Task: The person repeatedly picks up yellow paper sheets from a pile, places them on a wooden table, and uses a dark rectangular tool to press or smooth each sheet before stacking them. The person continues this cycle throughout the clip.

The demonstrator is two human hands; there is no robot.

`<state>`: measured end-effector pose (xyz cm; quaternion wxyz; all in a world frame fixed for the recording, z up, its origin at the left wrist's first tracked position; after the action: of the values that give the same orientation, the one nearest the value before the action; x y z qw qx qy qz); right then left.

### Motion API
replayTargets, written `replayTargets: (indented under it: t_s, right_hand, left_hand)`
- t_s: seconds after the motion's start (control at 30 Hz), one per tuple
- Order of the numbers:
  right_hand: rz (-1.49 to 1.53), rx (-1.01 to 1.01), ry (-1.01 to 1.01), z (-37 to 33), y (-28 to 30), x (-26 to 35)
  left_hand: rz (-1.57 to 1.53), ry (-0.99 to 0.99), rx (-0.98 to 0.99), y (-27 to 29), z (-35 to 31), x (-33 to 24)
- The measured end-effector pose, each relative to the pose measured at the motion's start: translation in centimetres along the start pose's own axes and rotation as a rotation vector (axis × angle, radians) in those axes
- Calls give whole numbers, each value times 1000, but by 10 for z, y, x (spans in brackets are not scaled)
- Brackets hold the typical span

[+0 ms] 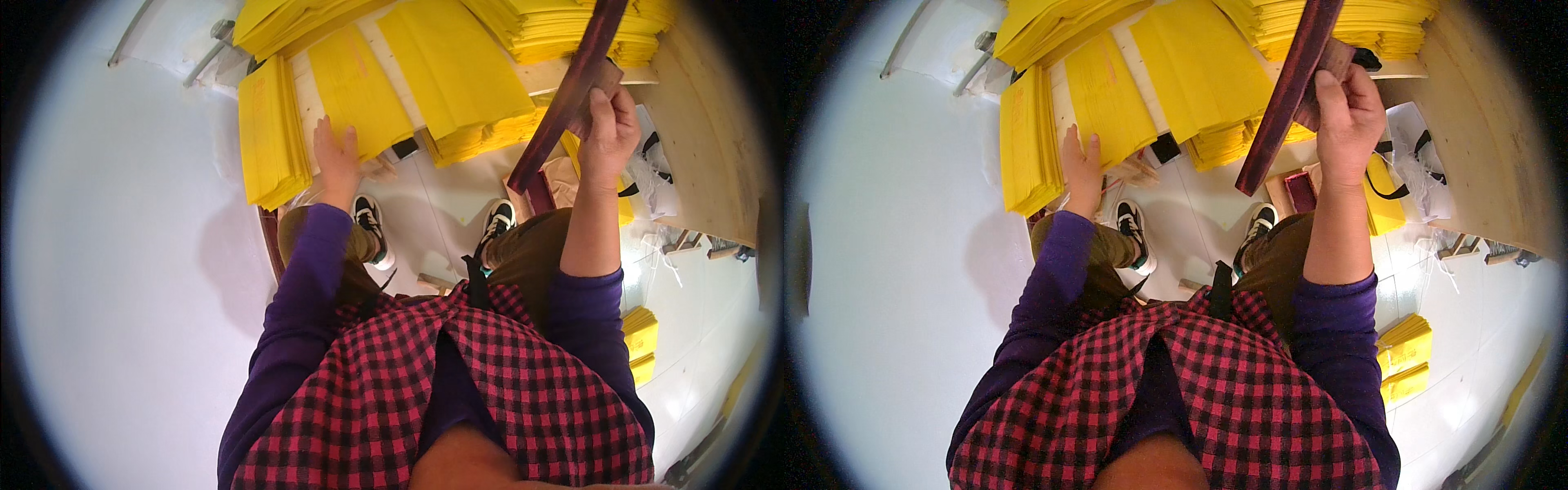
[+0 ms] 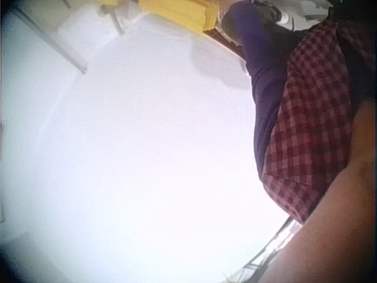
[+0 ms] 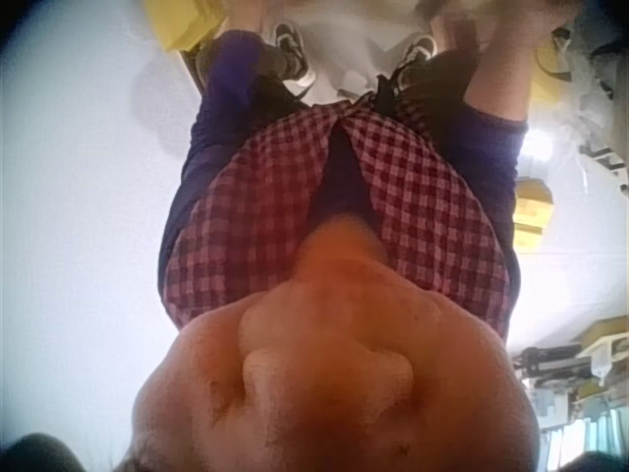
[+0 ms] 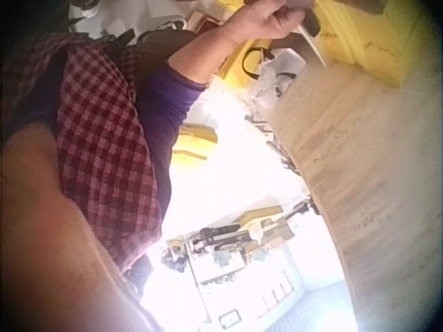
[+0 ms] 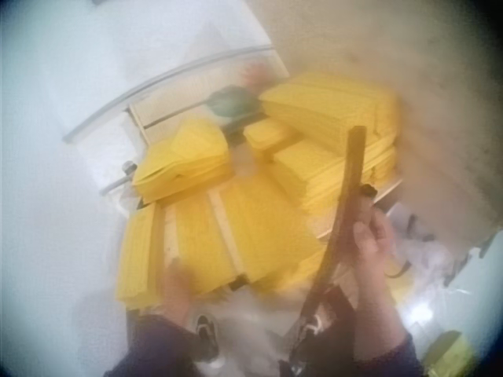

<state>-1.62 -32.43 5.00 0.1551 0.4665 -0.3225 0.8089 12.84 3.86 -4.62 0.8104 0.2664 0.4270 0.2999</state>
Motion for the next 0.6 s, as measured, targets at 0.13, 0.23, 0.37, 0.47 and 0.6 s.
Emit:
replayTargets:
  t_s: [0.13,0.23,0.37,0.47,0.6]
  right_hand:
    - [-22,-58,69,3,3,18]
    - [-169,-66,193,12,16,42]
    - [-362,-40,361,29,65,69]
    - [-676,-67,354,28,117,69]
    - [-1236,64,232,-8,170,25]
  left_hand:
    - [161,44,43,-14,-11,-2]
    - [229,65,96,-28,-8,-1]
    - [269,-5,143,-37,-9,4]
    - [276,-37,129,-36,-11,6]
    - [249,-13,195,-37,-8,8]
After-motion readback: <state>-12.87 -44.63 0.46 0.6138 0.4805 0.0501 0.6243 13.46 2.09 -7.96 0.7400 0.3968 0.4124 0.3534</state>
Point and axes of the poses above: each hand's wrist, its own z-axis towards the middle knuckle, its own y-axis out of the back of the hand, x = y × z, the point moved 5 cm from there along z, towards the middle knuckle, and after that the axes turned 4 degrees about -y, right-handed, at the moved point
